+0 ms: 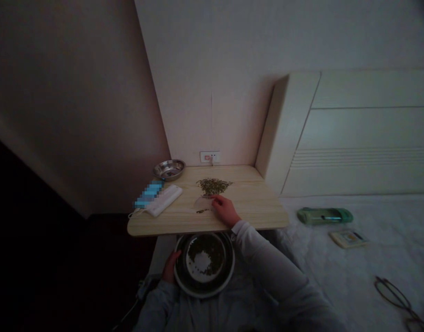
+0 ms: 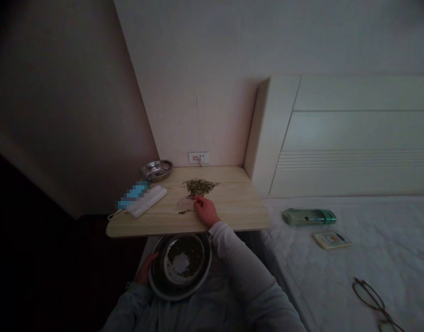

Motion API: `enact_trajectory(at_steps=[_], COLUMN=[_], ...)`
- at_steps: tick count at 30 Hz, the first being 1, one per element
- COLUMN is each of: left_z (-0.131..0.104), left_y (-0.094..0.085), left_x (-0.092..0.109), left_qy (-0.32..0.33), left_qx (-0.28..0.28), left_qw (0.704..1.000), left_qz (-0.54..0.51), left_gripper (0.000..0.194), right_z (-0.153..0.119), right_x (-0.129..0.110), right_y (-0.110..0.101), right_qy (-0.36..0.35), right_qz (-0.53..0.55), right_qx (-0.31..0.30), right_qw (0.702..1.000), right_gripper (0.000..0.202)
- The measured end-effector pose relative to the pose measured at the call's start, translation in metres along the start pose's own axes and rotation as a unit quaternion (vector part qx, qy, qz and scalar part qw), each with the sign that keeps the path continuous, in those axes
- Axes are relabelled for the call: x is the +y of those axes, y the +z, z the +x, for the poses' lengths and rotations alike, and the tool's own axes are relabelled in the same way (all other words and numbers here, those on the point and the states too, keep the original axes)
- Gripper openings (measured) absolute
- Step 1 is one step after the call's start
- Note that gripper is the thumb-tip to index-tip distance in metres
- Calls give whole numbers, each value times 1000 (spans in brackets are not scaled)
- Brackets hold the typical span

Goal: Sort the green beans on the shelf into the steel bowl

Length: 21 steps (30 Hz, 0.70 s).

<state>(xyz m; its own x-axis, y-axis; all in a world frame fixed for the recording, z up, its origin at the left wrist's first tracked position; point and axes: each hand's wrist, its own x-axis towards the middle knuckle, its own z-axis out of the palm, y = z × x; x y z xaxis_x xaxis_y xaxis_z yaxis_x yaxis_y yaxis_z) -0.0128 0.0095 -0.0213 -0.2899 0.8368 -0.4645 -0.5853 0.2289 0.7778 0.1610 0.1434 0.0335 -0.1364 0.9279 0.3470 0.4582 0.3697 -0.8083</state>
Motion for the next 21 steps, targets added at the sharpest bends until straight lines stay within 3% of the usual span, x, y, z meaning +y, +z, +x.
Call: enact_trajectory(at_steps=[6,14,21], left_z=[0,-16,-9], left_y=[0,10,7], left_x=[3,7,6], left_qy=[-14,0,6], left_qx=[11,4,35], left_qw=[1000,1000,999], left_qz=[0,6,22], left_gripper=[6,8,8], right_z=[-3,-6,-9], right_x=[-3,-4,-6], right_y=[0,-4,-5], right_qy=[-12,-4,-8], right_qz=[-19,-22,-25], right_qx=[-15,-27,-42], right_qw=[1000,999,999], right_gripper=[30,30,27])
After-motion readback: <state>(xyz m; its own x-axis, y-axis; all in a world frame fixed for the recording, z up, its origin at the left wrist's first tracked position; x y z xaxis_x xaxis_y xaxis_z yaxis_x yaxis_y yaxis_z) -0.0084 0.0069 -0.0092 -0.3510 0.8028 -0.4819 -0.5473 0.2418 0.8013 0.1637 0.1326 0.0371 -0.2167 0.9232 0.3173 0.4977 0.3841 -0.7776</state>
